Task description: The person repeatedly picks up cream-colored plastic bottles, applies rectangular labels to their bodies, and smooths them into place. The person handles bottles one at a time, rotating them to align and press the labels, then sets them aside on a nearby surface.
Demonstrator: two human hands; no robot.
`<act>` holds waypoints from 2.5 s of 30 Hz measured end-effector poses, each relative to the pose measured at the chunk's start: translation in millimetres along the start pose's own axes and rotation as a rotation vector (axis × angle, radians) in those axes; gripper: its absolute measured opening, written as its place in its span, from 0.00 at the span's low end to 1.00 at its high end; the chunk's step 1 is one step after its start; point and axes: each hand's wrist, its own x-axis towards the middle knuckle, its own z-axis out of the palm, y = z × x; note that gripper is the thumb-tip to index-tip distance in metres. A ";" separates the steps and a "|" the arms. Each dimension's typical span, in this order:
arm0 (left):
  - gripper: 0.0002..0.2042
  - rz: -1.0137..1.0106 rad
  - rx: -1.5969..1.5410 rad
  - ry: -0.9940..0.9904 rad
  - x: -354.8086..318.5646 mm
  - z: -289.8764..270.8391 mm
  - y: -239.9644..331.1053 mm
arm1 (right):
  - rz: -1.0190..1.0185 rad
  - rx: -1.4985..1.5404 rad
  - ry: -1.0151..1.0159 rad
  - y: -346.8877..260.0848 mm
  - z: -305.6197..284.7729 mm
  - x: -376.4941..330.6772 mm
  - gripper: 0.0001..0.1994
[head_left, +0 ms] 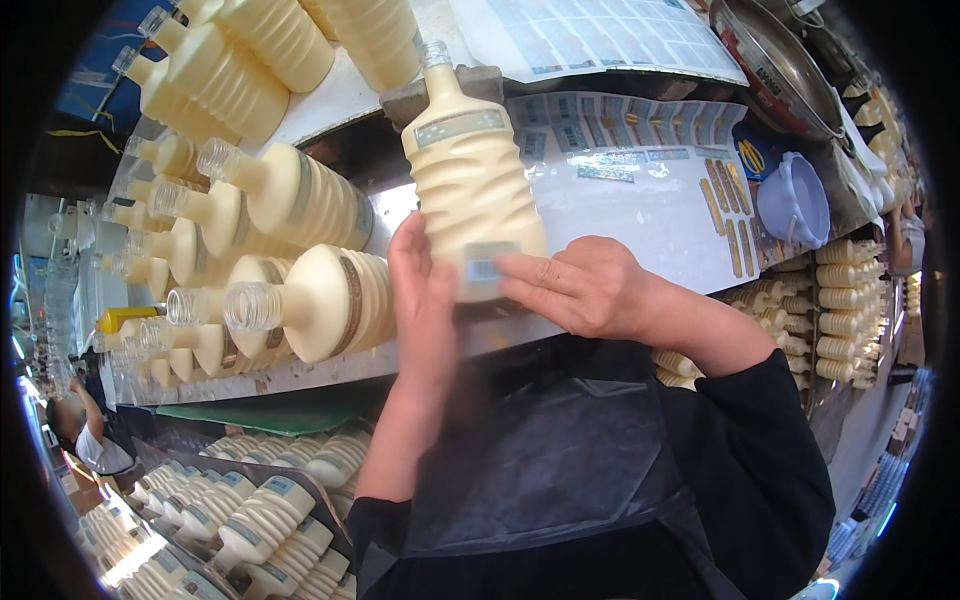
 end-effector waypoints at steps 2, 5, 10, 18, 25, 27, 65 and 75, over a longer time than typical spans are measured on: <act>0.36 0.024 0.092 0.018 1.1 5.0 -3.7 | -0.008 -0.045 -0.014 -0.8 -0.1 -3.1 0.10; 0.37 0.067 0.217 0.043 -0.4 8.4 -11.2 | 0.009 -0.064 -0.026 -2.7 -1.4 -7.6 0.09; 0.35 0.101 0.161 0.035 -4.1 6.3 -16.2 | 0.208 0.123 0.004 -3.9 -5.1 -25.3 0.07; 0.32 0.137 0.174 0.039 -6.4 -5.4 -26.6 | 1.266 0.704 -0.051 -16.6 15.4 -4.1 0.37; 0.35 0.151 0.206 0.072 -6.7 0.5 -28.6 | 1.279 0.735 -0.021 -13.8 19.3 -4.8 0.35; 0.35 0.145 0.214 0.068 -6.7 1.5 -27.9 | 1.277 0.731 -0.017 -13.1 19.6 -5.8 0.34; 0.34 0.103 0.095 0.099 -7.0 6.1 -25.0 | 1.329 0.660 -0.033 -17.5 19.9 0.3 0.36; 0.34 0.110 0.094 0.092 -7.2 6.5 -23.9 | 1.311 0.667 -0.009 -17.2 23.1 -3.6 0.36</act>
